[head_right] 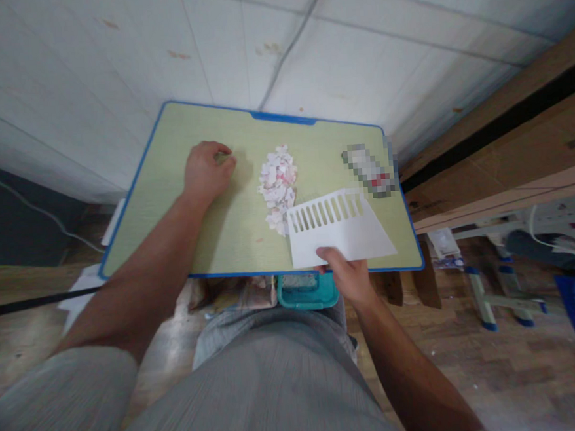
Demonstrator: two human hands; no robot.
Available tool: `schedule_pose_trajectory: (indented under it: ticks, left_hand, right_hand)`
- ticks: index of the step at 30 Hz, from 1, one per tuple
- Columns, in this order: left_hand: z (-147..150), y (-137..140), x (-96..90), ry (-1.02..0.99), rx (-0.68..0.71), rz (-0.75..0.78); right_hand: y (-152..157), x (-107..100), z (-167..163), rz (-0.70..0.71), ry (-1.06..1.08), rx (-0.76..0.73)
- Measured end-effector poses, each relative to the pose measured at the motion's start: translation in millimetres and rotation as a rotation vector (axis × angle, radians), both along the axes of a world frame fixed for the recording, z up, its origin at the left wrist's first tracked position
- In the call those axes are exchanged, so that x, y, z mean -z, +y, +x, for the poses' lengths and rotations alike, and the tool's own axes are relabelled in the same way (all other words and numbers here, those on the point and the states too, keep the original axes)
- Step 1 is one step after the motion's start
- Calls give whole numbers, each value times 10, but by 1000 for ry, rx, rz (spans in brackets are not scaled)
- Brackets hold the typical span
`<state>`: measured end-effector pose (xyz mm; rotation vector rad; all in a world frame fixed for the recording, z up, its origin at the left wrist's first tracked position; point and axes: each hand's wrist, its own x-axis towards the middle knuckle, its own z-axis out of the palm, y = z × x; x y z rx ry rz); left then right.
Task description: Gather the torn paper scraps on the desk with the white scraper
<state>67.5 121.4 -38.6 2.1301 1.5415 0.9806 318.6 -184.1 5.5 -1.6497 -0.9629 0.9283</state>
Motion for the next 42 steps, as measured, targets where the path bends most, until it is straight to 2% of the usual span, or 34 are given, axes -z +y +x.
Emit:
schedule_pose_trajectory:
  ticks: [5,8,12,20,29,35,39,42]
  left_hand:
    - [13,-12,-21,22,-14,-26]
    - [27,-36,-63,53,-23,-20]
    - [28,-42,-68,66,-27,7]
    - [9,14,36,-47,9,-9]
    - [12,23,33,44,-14,10]
    - [10,27,34,35,-20,19]
    - [32,18,5,63,-38,4]
    - [48,15,-5,69,-45,20]
  right_hand:
    - [71,0,18,31,-310,15]
    - [129,41,-7,33,-390,-1]
    - [173,83,-46,26,-376,8]
    - [101,82,47,19,-371,56]
    - [-5,42,39,-53,-338,33]
    - [-109,57,-107,-8,-259,-32]
    - [-93,55,-40,-42,-278,-45]
    - [-86,42,56,-74,-273,3]
